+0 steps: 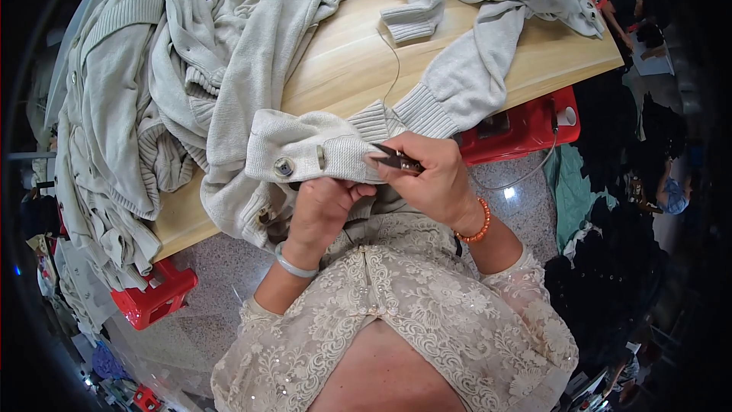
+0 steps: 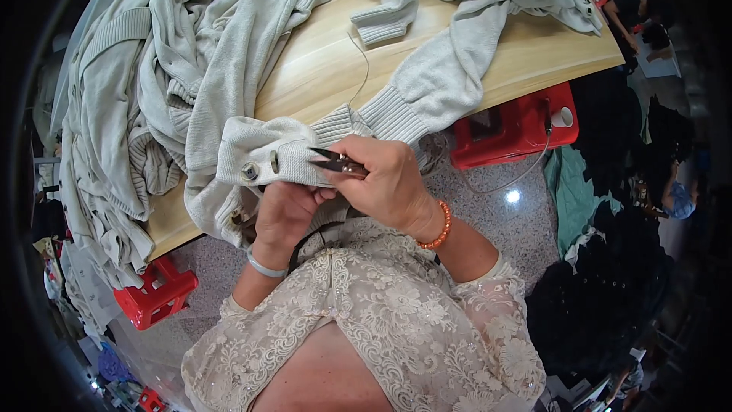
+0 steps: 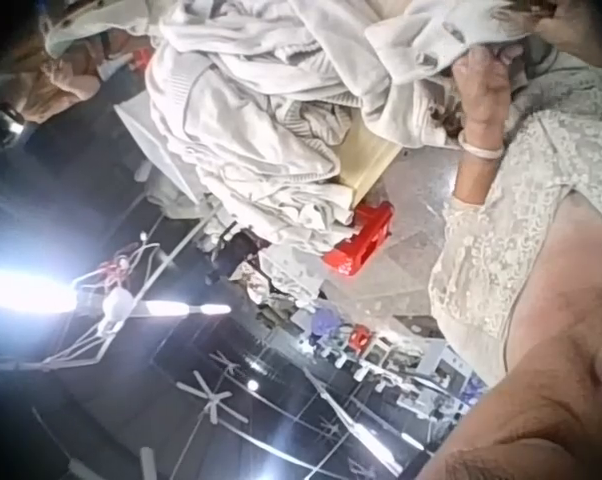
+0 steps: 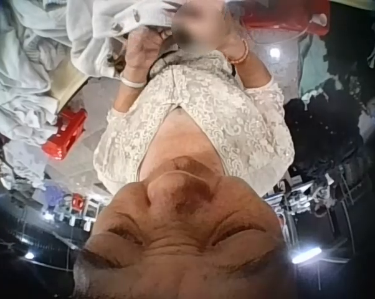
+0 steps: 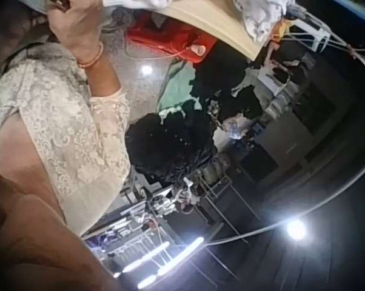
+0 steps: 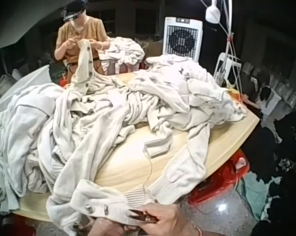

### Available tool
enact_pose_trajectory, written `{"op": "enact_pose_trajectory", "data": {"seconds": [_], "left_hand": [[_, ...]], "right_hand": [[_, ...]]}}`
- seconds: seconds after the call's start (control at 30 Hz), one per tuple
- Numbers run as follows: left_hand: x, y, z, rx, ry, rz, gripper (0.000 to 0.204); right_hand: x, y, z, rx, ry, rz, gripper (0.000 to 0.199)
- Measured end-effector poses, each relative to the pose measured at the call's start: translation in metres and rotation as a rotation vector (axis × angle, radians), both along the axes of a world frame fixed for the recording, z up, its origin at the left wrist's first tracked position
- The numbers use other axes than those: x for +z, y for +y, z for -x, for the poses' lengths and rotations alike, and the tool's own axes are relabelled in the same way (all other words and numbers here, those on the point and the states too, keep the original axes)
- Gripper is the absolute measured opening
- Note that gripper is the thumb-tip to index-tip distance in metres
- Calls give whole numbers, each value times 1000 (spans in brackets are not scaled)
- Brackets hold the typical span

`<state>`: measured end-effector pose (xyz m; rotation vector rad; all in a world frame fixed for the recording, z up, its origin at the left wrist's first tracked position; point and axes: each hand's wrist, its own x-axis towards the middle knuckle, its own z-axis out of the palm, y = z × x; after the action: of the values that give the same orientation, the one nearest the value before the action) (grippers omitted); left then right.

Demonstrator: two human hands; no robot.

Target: Trimming loose threads from knitted sweaters using a small pair of snips.

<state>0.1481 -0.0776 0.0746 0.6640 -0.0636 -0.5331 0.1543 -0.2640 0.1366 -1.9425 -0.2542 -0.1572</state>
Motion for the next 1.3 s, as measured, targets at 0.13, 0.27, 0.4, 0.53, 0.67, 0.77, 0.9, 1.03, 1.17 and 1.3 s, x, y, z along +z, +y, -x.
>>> {"op": "enact_pose_trajectory", "data": {"seconds": [0.13, 0.27, 0.4, 0.53, 0.67, 0.77, 0.9, 1.03, 1.17, 1.3], "left_hand": [[10, -3, 3, 53, -4, 58, 46], [18, 4, 2, 202, 186, 60, 44], [9, 12, 2, 189, 196, 114, 43], [2, 11, 4, 148, 273, 237, 44], [-1, 7, 4, 133, 273, 293, 46], [-3, 6, 2, 94, 283, 348, 47], [-2, 3, 0, 117, 340, 409, 43], [0, 2, 2, 86, 277, 468, 41], [-13, 13, 6, 63, 312, 422, 52], [-9, 15, 7, 23, 319, 356, 60]], "right_hand": [[-7, 4, 5, -6, -146, 63, 15], [-1, 4, 7, 1, -232, 174, 24], [0, 6, 7, 34, -161, 39, 16], [2, 3, 5, 63, 15, -5, 16], [-2, 3, 5, 76, 94, -36, 13], [3, 4, 5, 107, 129, -23, 16], [-2, 3, 6, 124, 93, 12, 16], [-5, 2, 6, 67, 107, -74, 16], [-3, 1, 4, 19, 27, -105, 15], [-4, 1, 5, 50, -95, -116, 15]]}}
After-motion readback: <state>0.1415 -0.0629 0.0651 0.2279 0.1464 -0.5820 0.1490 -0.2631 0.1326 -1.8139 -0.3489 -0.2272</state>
